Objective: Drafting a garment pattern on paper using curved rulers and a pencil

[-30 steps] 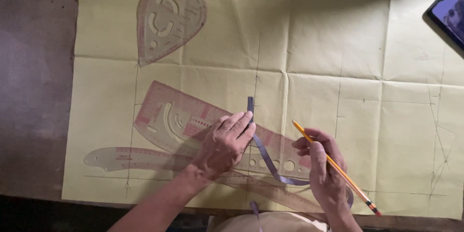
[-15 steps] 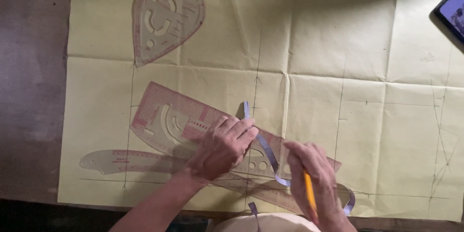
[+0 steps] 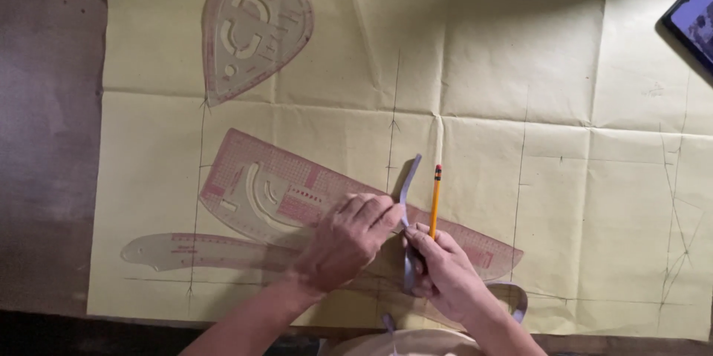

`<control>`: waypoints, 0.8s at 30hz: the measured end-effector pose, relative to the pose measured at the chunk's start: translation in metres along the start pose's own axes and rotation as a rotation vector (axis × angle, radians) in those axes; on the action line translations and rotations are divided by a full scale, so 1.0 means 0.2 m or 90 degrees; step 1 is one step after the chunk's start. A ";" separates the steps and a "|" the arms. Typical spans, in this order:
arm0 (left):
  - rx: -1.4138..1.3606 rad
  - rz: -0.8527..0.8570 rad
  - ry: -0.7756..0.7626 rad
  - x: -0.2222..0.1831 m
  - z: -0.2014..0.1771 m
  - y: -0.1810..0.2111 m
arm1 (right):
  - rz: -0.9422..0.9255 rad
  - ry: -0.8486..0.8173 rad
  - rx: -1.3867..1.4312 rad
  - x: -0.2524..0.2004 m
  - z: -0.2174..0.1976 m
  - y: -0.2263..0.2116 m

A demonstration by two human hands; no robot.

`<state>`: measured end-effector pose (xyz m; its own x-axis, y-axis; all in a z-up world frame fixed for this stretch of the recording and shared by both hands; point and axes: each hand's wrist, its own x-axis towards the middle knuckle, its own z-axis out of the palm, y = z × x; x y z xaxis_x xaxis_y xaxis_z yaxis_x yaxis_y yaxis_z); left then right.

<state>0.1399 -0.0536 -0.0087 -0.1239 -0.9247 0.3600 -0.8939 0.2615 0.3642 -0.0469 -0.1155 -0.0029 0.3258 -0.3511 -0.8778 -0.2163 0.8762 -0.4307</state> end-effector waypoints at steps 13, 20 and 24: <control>0.046 0.088 -0.017 0.09 0.04 0.01 | 0.102 -0.208 0.237 -0.04 -0.05 0.02; -0.044 0.081 0.096 0.01 0.01 -0.04 | 0.130 -0.245 0.282 -0.07 0.01 -0.02; 0.107 0.027 0.111 -0.03 0.04 -0.05 | 0.100 -0.199 0.257 -0.05 0.00 0.00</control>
<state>0.1455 -0.0527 -0.0217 -0.0993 -0.8484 0.5199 -0.9505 0.2354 0.2026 -0.0506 -0.1128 0.0066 0.5901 -0.1450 -0.7942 0.0674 0.9891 -0.1305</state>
